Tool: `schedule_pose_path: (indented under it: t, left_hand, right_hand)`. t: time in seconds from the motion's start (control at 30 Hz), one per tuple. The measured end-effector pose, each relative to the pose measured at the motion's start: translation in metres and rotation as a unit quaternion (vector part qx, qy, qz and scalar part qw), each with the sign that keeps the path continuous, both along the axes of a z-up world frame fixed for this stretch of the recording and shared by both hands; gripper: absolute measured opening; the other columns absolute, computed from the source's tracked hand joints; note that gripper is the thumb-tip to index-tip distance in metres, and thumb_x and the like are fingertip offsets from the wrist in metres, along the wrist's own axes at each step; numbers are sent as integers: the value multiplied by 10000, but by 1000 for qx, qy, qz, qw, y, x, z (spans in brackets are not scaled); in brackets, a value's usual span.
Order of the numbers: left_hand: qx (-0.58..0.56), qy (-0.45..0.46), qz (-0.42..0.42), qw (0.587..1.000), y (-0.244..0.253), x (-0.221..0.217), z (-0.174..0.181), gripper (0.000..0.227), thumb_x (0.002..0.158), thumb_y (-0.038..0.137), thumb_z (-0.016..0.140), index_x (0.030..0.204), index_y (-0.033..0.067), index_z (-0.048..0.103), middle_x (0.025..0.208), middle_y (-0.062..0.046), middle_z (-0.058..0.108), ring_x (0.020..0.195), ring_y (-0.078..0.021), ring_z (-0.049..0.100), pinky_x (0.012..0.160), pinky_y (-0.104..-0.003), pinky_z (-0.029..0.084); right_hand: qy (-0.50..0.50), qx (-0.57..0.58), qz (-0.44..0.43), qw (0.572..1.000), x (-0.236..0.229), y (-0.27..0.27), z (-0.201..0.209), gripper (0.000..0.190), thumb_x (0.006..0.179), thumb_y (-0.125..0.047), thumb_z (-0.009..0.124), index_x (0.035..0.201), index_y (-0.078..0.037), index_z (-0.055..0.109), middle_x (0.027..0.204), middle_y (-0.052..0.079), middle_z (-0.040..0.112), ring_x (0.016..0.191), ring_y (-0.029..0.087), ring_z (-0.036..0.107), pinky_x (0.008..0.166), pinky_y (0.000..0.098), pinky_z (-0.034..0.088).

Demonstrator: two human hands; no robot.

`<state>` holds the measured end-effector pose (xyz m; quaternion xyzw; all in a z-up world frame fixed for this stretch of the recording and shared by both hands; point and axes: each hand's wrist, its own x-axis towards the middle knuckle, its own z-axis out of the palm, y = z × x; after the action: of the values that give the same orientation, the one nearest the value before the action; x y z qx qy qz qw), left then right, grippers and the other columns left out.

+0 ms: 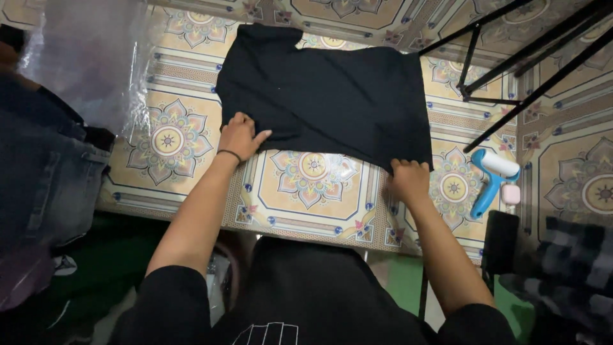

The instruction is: Using a lint roller to remove lint and debris from a black t-shirt and then folding it.

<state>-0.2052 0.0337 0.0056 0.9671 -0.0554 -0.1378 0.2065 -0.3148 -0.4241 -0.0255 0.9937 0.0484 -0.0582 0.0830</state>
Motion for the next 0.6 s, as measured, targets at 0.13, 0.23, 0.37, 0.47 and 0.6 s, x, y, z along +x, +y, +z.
schedule_pose_path:
  t: [0.13,0.23,0.37,0.47,0.6]
  left_hand:
    - [29,-10,10,999,12,8,-39,425,894,270,728,1206,109,487,1272,-173,552,1209,-387,583,964,-522,481]
    - [39,-11,-21,999,20,16,-49,447,856,153,716,1266,129,539,1218,-159,601,1177,-386,602,938,-509,496]
    - [70,-58,-24,996,36,13,-46,313,821,132,686,1130,185,684,1174,-73,543,1196,-315,513,982,-470,434]
    - [69,-127,-32,989,53,9,-53,149,751,113,689,882,147,627,1056,-54,532,1109,-290,478,943,-460,405]
    - [55,-177,-44,982,60,-5,-53,148,711,127,721,818,164,625,969,-30,547,1046,-263,500,889,-431,400]
  right_hand:
    - [-62,-8,-18,998,-9,-4,-12,299,809,-315,695,1061,-158,734,921,69,746,859,307,717,774,420,414]
    - [-219,-56,8,974,-8,-11,-34,114,825,-236,678,925,-185,699,778,29,673,756,266,672,702,399,412]
    - [-302,-76,37,950,-13,8,-22,29,811,-223,656,833,-219,675,728,-7,613,784,231,618,754,391,397]
    - [-255,-88,38,962,-20,7,-30,71,860,-222,638,916,-234,680,805,-26,638,917,199,633,1036,441,368]
    - [-224,-91,20,970,-35,11,-12,145,863,-167,618,968,-237,691,785,-2,652,799,232,663,880,425,403]
